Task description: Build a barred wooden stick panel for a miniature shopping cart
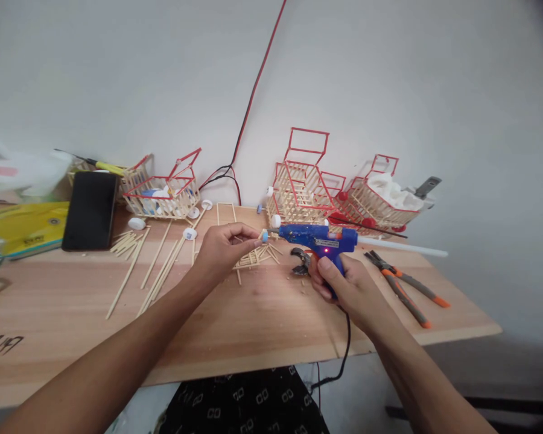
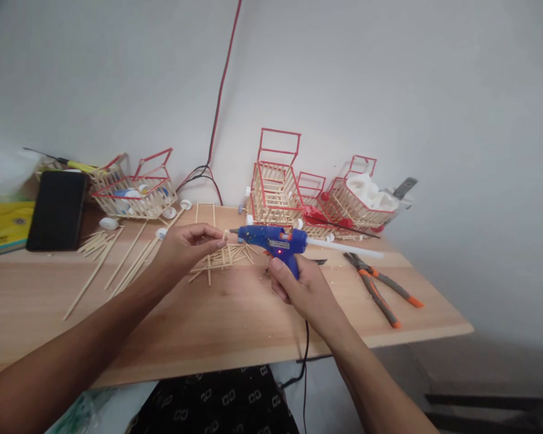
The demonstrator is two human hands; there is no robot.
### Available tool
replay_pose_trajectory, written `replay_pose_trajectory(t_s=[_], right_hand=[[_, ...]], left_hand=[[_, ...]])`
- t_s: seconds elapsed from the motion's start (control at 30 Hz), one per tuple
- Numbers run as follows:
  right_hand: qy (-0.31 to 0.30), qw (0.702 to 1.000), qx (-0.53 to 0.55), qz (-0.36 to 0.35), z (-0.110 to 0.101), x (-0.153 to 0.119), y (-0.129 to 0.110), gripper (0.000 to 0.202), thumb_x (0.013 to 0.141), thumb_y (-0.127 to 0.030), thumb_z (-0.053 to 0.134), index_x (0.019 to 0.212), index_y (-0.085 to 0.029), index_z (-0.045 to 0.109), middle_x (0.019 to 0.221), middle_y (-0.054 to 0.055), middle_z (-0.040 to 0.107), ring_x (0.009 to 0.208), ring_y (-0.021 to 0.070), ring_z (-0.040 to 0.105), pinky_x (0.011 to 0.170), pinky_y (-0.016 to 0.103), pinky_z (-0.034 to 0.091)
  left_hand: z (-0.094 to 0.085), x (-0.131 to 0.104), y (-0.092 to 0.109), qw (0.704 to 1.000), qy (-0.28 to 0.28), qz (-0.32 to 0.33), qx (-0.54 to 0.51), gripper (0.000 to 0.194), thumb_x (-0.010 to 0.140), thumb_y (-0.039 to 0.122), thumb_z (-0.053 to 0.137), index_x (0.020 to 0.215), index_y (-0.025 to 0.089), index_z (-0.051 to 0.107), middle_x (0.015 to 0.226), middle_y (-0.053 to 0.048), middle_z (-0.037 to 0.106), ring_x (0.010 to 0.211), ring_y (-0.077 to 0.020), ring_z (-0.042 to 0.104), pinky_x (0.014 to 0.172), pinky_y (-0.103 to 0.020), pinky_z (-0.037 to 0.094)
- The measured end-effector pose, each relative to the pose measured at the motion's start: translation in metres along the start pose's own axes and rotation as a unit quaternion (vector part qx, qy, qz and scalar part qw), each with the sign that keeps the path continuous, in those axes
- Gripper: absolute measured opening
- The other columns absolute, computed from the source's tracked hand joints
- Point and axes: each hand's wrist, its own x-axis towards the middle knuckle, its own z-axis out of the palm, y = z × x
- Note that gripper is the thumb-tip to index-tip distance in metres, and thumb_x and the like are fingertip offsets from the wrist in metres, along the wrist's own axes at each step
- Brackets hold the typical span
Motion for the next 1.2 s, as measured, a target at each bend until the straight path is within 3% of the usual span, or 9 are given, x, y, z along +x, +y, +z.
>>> replay_pose_trajectory(t_s=[1.2], right_hand=[[-0.003,1.0,0.015,-0.007,0.0032,-0.0009,0.0032,0.045,0.091,-0.056,0.044,0.064,-0.019,0.042,0.052,-0.003,0.043,0.046,0.0082,0.037,0.046,0.023,0.027]], left_hand=[[-0.0006,-0.0001,0.0027,1.0,0.008,0.007,0.011,0.016,0.067,0.03,0.075,0.071,0.015,0.07,0.068,-0.003,0.07,0.058,-0.0117,0.057,0.055,-0.023,0.043]])
